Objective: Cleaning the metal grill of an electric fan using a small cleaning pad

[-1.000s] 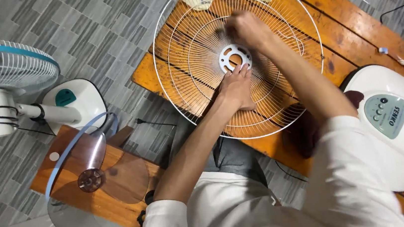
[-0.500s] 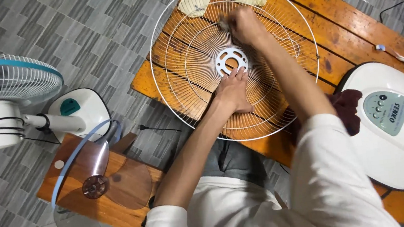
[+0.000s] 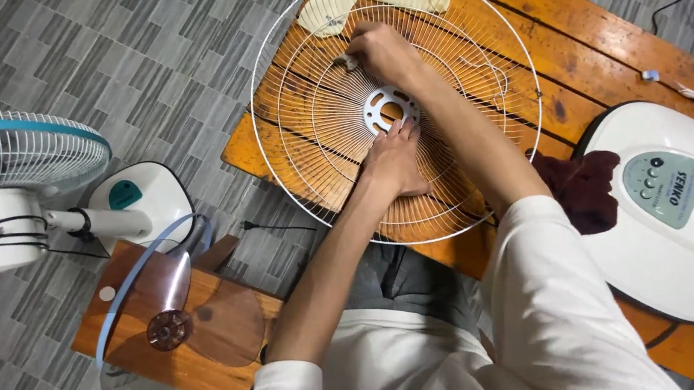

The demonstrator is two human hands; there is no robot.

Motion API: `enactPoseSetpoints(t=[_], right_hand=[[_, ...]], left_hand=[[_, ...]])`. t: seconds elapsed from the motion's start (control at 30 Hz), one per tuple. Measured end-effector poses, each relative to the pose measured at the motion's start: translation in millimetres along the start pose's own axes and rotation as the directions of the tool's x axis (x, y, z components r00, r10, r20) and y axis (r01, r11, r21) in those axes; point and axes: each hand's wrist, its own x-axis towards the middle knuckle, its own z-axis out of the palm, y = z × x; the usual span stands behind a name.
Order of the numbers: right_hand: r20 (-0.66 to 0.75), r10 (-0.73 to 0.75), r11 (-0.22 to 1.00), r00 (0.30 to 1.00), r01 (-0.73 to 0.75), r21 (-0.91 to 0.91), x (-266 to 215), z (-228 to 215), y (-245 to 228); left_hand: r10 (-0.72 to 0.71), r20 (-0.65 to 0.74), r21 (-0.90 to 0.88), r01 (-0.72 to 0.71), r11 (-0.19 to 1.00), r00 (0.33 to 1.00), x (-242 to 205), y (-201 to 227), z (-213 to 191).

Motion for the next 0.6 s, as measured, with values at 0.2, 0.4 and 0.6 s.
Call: enactPoseSetpoints(t=[0.2, 0.4, 0.6], right_hand=[[0.217, 0.166, 0.985, 0.962, -0.153, -0.078, -26.8, -48.9, 5.5], [0.127, 0.141, 0.953, 0.982, -0.170, 0.253, 7.2, -33.4, -53.2], [0.308, 0.290, 0.885, 0.906, -0.377, 0.273, -22.6, -60.6, -45.4]], left_hand=[[-0.008, -0.010, -0.045, 0.008, 0.999, 1.000, -0.2, -0.8, 4.1], [-0.022, -0.064, -0.052, 0.019, 0.998, 0.998, 1.0, -3.2, 4.4], [-0.002, -0.035, -0.034, 0.001, 0.999, 0.999, 7.0, -0.8, 14.0]])
